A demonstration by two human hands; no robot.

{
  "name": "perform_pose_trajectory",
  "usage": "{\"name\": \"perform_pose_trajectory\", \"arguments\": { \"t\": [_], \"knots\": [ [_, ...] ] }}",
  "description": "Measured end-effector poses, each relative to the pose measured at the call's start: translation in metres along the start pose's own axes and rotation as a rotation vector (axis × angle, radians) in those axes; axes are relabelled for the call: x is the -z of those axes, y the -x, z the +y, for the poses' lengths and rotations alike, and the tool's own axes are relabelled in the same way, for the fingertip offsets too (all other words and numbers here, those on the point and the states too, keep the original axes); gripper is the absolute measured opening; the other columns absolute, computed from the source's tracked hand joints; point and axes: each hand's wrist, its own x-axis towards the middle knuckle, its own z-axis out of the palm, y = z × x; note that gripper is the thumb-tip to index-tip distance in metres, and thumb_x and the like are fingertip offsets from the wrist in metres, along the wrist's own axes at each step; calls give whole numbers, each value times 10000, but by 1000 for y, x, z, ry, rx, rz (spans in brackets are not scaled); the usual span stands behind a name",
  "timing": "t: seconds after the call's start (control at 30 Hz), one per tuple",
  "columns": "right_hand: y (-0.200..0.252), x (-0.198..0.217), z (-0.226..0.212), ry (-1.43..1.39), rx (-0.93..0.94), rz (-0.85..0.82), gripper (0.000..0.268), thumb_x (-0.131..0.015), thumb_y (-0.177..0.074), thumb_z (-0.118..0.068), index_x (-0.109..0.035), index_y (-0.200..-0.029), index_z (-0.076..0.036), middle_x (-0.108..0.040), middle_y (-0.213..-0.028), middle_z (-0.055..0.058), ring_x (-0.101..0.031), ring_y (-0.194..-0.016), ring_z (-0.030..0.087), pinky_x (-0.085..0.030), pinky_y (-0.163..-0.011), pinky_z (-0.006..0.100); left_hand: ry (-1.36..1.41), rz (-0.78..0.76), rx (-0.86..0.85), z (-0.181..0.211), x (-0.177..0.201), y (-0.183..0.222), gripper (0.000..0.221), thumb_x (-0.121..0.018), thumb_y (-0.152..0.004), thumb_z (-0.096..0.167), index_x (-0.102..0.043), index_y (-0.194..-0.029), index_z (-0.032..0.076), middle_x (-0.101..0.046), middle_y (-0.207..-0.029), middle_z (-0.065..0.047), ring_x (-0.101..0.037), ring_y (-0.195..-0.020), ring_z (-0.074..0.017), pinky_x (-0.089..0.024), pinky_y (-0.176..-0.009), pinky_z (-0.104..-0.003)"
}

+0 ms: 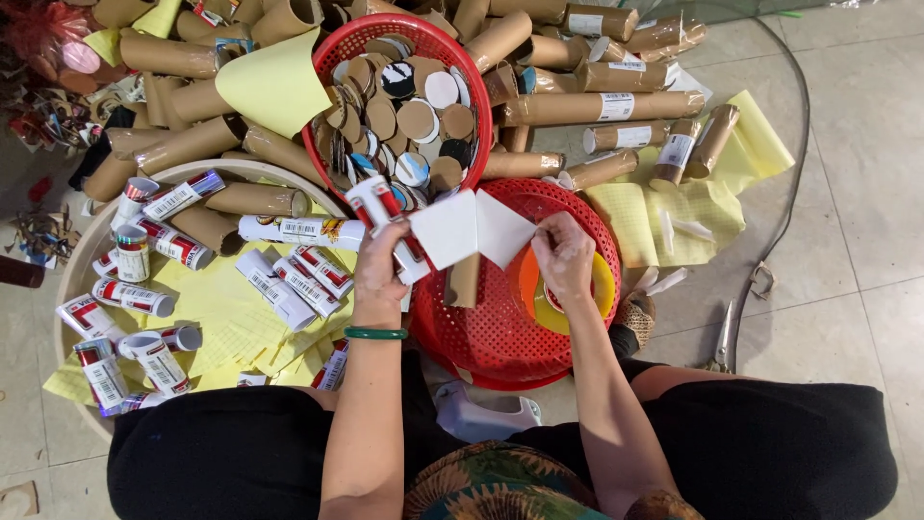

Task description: The recorder is wrapping cardboard tubes in paper and applying labels using a manual labeling tool.

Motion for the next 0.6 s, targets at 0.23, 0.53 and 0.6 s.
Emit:
{"name": "perform_pose_trajectory", "arguments": {
  "t": [0.23,0.53,0.6],
  "knots": [
    [-4,7,13,-839,-556,210,56,-591,-951,-75,-637,-979,-58,-682,-881,97,-639,-746,160,-571,-679,315,304,55,-192,6,3,2,205,-677,-898,26,-607,-1084,-25,-671,-958,-150,-699,-812,-242,-627,-709,-362],
    [16,-17,-80,-861,-292,-384,380,-521,-1049,-325,-599,-1301,-51,-669,-1246,124,-631,-1157,177,-528,-1027,291,-351,-65,-319,-40,-45,29,599,-758,-804,17,-524,-1356,19,-701,-1135,-130,-722,-963,-216,-624,-865,-350],
    [13,-14,-83,-716,-303,-355,346,-622,-1004,-203,-611,-1320,-64,-656,-1166,110,-604,-1075,175,-522,-962,301,-438,-156,-94,-28,-53,37,623,-808,-793,43,-538,-1353,0,-716,-1173,-127,-719,-1052,-214,-594,-967,-354]
  ]
}}
